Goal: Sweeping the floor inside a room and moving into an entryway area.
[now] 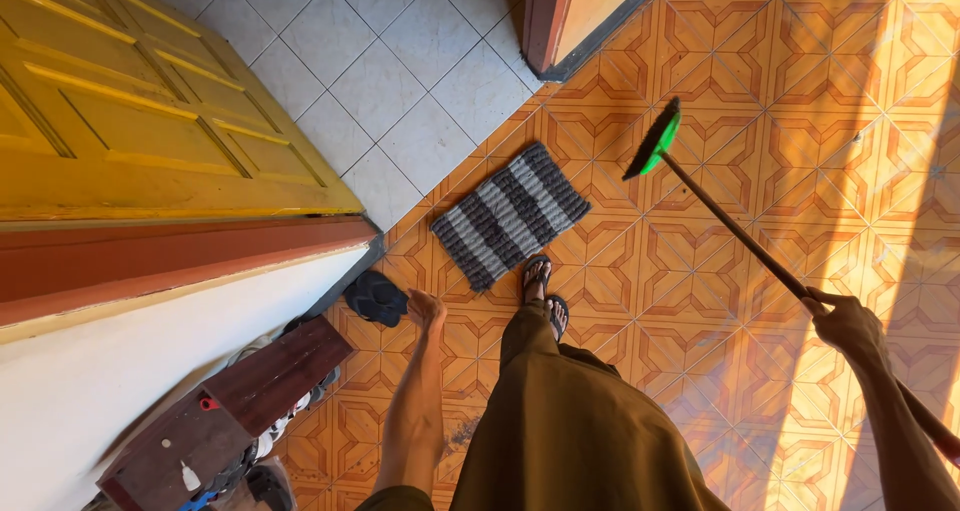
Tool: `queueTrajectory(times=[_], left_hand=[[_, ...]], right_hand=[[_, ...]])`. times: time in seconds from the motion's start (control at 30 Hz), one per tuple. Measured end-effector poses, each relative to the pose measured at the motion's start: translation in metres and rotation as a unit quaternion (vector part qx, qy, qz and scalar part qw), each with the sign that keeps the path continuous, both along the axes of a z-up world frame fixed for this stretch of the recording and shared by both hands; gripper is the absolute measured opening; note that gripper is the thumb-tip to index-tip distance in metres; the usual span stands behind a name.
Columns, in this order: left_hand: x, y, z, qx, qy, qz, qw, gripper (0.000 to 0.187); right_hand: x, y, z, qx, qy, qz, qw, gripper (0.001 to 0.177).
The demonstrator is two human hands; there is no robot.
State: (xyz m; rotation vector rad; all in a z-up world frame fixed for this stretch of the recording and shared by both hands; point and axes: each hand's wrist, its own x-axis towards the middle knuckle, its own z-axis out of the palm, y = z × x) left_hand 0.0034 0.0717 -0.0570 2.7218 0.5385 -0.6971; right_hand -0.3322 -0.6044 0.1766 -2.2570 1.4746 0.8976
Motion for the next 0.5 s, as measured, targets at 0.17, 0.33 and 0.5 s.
queueTrajectory(times=[0.17,0.33,0.5], left_hand=[[-0.011,-0.022,0.020,-0.029,-0.033,-0.035,0.998,0.018],[-0.019,-0.075,-0.002,-0.119,-0.061,-0.125,0.983,0.020],[-0.032,-0.190,0.074,-0.319,-0.157,-0.389,0.850,0.038]], right_hand=[[0.024,0.019,0.023,-0.006,-0.039,0.020,0.999,0.044],[0.045,0.051,0.050,-0.005,-0.041,0.015,0.999,0.042],[0.058,0.111,0.082,0.008,-0.019,0.021,1.000,0.040]])
